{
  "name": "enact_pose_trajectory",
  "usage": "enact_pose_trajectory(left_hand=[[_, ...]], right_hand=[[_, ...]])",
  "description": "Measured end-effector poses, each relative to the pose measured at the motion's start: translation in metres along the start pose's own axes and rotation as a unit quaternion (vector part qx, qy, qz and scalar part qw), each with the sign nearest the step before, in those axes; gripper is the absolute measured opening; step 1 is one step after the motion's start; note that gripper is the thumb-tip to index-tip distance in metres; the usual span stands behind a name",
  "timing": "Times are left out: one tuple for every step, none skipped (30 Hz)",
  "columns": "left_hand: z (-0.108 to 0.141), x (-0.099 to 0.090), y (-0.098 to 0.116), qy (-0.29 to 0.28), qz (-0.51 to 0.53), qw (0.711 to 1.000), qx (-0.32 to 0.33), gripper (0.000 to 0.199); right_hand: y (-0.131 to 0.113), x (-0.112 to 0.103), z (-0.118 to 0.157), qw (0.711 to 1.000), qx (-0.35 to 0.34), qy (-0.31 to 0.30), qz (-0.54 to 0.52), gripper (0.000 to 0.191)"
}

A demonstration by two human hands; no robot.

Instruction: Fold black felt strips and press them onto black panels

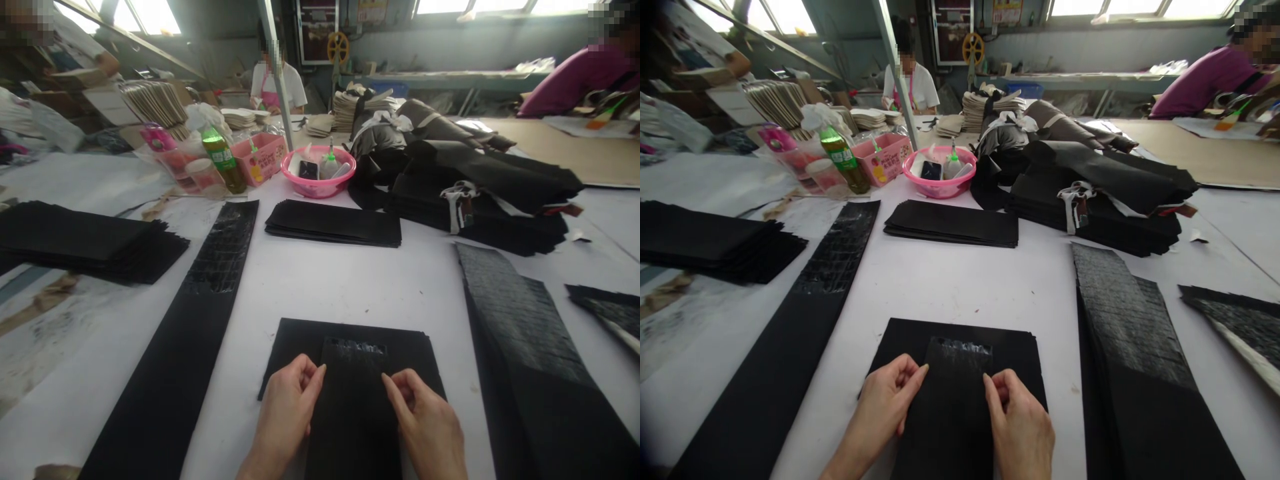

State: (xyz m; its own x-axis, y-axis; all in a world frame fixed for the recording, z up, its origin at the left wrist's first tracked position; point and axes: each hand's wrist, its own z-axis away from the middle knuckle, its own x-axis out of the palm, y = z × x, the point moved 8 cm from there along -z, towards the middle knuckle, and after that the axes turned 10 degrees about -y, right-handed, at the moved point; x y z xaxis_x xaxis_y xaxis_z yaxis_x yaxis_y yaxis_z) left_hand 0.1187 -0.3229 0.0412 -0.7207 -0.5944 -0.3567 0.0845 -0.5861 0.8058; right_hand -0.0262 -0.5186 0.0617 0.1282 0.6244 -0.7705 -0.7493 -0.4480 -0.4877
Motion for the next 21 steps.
enact_pose_trajectory(left_hand=[[-0.0005,0.0005,-0.0007,-0.001,-0.003,1.000,-0.002,0.042],[-0.0009,0.0009,-0.0015,-0.001,-0.005,1.000,-0.004,0.042],[-0.0012,0.0015,-0.0020,-0.003,-0.006,1.000,-0.005,0.042],[-0.0014,0.0018,-0.0023,-0.004,-0.006,1.000,-0.007,0.042],[-0.0015,0.0019,-0.0023,-0.004,-0.009,1.000,-0.010,0.042],[-0.0016,0.0019,-0.0019,-0.005,-0.011,1.000,-0.012,0.042],[-0.0017,0.0018,-0.0013,-0.005,-0.013,1.000,-0.013,0.042],[-0.0018,0.0018,-0.0008,-0.006,-0.016,1.000,-0.015,0.042],[-0.0020,0.0018,-0.0005,-0.007,-0.020,1.000,-0.017,0.043],[-0.0021,0.0018,-0.0005,-0.008,-0.023,1.000,-0.018,0.043],[-0.0023,0.0020,-0.0009,-0.009,-0.027,0.999,-0.020,0.043],[-0.0025,0.0020,-0.0018,-0.010,-0.032,0.999,-0.020,0.044],[-0.0026,0.0021,-0.0030,-0.011,-0.036,0.999,-0.020,0.044],[-0.0028,0.0024,-0.0041,-0.011,-0.038,0.999,-0.018,0.045],[-0.0029,0.0026,-0.0053,-0.011,-0.041,0.999,-0.016,0.045],[-0.0029,0.0026,-0.0062,-0.010,-0.045,0.999,-0.014,0.045],[-0.0030,0.0026,-0.0068,-0.009,-0.049,0.999,-0.012,0.045],[-0.0030,0.0027,-0.0072,-0.008,-0.053,0.998,-0.013,0.045],[-0.0030,0.0025,-0.0072,-0.007,-0.057,0.998,-0.014,0.046],[-0.0030,0.0025,-0.0069,-0.007,-0.061,0.998,-0.017,0.046],[-0.0029,0.0024,-0.0063,-0.007,-0.063,0.998,-0.020,0.047]], right_hand=[[0.0003,0.0002,-0.0004,1.000,-0.001,0.000,0.002,0.043],[0.0007,0.0008,-0.0009,1.000,-0.002,-0.001,0.003,0.044],[0.0011,0.0016,-0.0016,1.000,-0.002,-0.003,0.004,0.043],[0.0016,0.0022,-0.0023,1.000,0.000,-0.004,0.004,0.043],[0.0019,0.0030,-0.0029,1.000,0.002,-0.006,0.002,0.043],[0.0019,0.0034,-0.0034,1.000,0.004,-0.007,0.000,0.043],[0.0017,0.0035,-0.0036,1.000,0.008,-0.008,-0.003,0.043],[0.0012,0.0034,-0.0036,1.000,0.011,-0.008,-0.006,0.042],[0.0003,0.0031,-0.0035,1.000,0.014,-0.009,-0.010,0.042],[-0.0008,0.0026,-0.0032,1.000,0.017,-0.009,-0.014,0.042],[-0.0019,0.0021,-0.0030,1.000,0.019,-0.010,-0.018,0.041],[-0.0029,0.0015,-0.0027,0.999,0.021,-0.010,-0.021,0.041],[-0.0036,0.0010,-0.0025,0.999,0.024,-0.010,-0.025,0.040],[-0.0039,0.0005,-0.0023,0.999,0.027,-0.010,-0.029,0.039],[-0.0039,0.0000,-0.0021,0.999,0.030,-0.009,-0.031,0.039],[-0.0040,-0.0005,-0.0019,0.999,0.031,-0.008,-0.032,0.038],[-0.0041,-0.0008,-0.0017,0.999,0.031,-0.007,-0.032,0.037],[-0.0042,-0.0008,-0.0015,0.999,0.030,-0.008,-0.031,0.037],[-0.0045,-0.0007,-0.0014,0.999,0.028,-0.008,-0.031,0.037],[-0.0046,-0.0006,-0.0013,0.999,0.027,-0.009,-0.033,0.037],[-0.0046,-0.0006,-0.0013,0.999,0.027,-0.010,-0.035,0.036]])
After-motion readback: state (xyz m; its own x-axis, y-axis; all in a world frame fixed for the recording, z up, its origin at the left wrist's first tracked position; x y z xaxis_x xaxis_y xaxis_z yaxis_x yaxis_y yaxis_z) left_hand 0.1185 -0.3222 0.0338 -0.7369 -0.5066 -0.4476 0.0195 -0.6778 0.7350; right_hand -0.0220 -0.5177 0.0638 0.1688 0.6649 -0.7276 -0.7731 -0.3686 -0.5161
